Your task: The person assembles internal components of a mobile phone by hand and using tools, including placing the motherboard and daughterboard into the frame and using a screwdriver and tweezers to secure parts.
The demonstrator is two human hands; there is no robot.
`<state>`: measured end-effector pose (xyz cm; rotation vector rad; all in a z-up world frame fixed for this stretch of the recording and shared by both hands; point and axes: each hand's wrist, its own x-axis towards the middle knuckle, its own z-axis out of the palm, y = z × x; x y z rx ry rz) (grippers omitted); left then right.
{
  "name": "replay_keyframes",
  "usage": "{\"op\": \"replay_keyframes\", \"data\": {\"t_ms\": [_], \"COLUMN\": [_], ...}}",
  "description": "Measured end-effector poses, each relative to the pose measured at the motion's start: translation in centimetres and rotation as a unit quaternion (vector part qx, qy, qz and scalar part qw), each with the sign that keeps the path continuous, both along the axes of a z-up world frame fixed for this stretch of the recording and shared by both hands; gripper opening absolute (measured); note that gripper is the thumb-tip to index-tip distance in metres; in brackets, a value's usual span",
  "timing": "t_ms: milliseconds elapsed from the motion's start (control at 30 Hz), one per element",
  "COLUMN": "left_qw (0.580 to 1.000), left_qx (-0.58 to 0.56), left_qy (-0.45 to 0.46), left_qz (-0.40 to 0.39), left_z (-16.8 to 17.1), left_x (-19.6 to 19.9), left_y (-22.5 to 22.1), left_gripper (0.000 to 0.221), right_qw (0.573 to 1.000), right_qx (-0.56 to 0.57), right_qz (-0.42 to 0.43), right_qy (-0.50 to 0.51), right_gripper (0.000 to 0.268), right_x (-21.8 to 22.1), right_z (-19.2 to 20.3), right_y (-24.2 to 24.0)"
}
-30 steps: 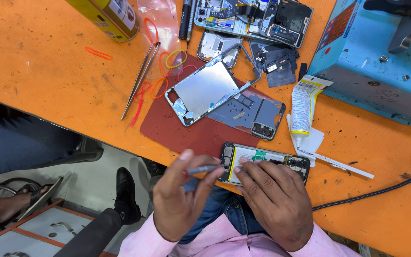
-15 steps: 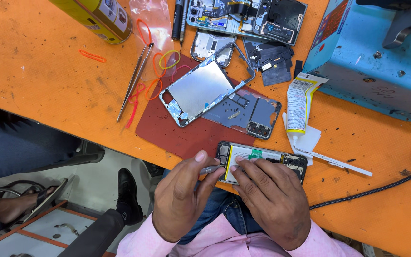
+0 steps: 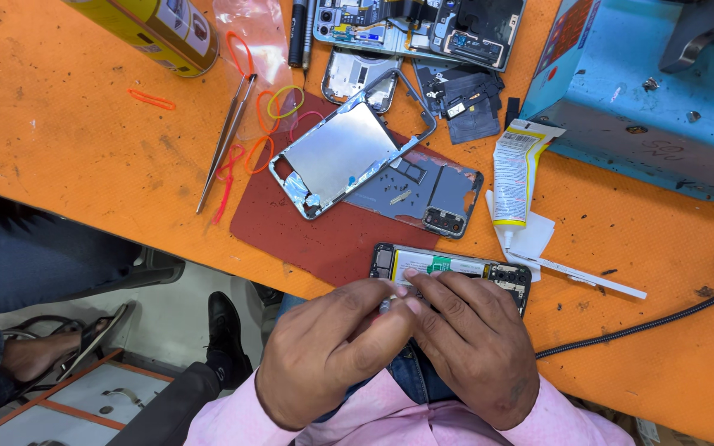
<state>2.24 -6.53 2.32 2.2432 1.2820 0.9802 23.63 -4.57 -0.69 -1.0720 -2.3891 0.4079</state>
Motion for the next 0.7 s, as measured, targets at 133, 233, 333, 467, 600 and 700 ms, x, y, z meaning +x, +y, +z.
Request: {"op": "replay_keyframes", "data": {"t_ms": [133,233,333,467,600,700], "left_qw": [0.999,0.999,0.998,0.998,0.995,0.996], "left_qx": [0.034,-0.008,-0.013,0.051,0.096,-0.025], "left_qy": [0.002,-0.022,-0.026,0.0,0.013,-0.068], "left_qz": [0.012,-0.042,-0.053,-0.027,0.032,-0.053], "left_z": [-0.3,0.3,0.5,0.3,0.2,0.9], "left_x": [0.2,-0.4,-0.3,-0.1,0.3,-0.2], "left_y": [0.3,0.5,0.5,0.5,1.2,1.2], "left_gripper": [0.047,0.045,0.042,0.039,0.037,0.044], "right_qw": [1.0,0.999,0.998,0.998,0.998,0.998], "right_qx": [-0.018,-0.034,-0.054,-0.057,-0.058,-0.047], "right_qz": [-0.003,-0.007,-0.016,-0.019,-0.018,-0.02], "right_qy": [0.007,0.019,0.025,0.018,0.024,0.04], "right_gripper": [0.034,0.031,0.031,0.03,0.031,0.03], "right_x": [0.0,0.1,0.1,0.1,0.1,0.2], "right_z": [0.1,-0.1,-0.2,-0.2,-0.3,-0.4], "right_y": [0.2,0.3,0.3,0.3,0.3,0.3]}}
